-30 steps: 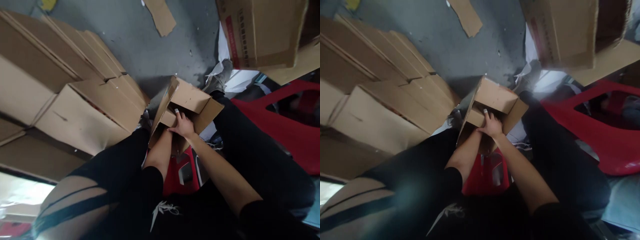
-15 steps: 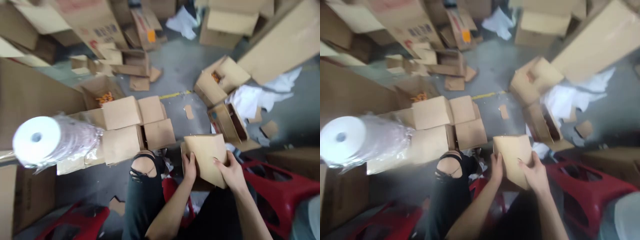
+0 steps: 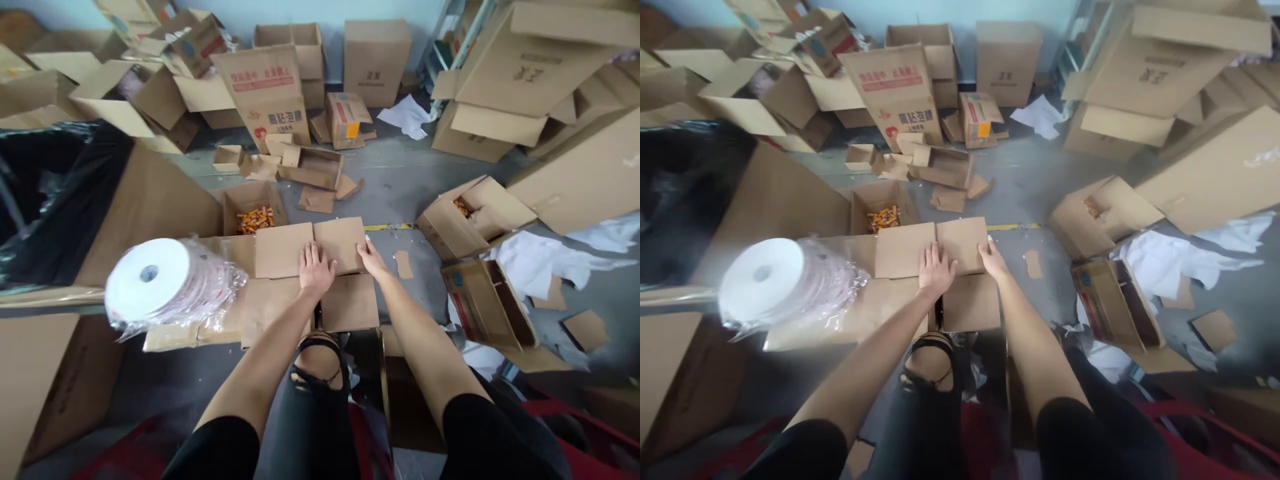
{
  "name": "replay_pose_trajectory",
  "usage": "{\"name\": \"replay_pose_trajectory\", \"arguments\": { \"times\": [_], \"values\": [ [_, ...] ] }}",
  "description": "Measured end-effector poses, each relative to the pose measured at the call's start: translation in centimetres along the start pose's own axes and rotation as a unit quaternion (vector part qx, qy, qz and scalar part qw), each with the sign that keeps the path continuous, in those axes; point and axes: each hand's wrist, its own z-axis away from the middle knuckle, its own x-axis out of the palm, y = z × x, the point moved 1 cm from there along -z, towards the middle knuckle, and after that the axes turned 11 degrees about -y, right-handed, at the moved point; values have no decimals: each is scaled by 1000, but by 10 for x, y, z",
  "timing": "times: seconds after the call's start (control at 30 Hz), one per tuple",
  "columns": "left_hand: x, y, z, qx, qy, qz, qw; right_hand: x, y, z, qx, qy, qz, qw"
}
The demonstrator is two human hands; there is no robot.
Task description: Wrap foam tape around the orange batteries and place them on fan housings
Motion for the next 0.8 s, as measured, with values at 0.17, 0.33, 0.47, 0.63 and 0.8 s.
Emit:
{"name": "replay_pose_trajectory", "arguments": {
  "times": [0.17,0.33,0.47,0.63,0.8],
  "values": [
    [24,-9,-12,40,11,-141,989,-55,109,71,137,55,94,984],
    [19,-6,-18,19,-17,-147,989,-59,215,249,339,113,133,924],
    [1,9,-13,4,-41,-96,995,-35,257,300,352,51,110,928],
    [-38,18,67,28,-70,-11,997,-76,253,305,260,57,123,956],
    [-25,-87,262,-13,-15,253,967,-110,256,343,159,99,124,974]
  ]
}}
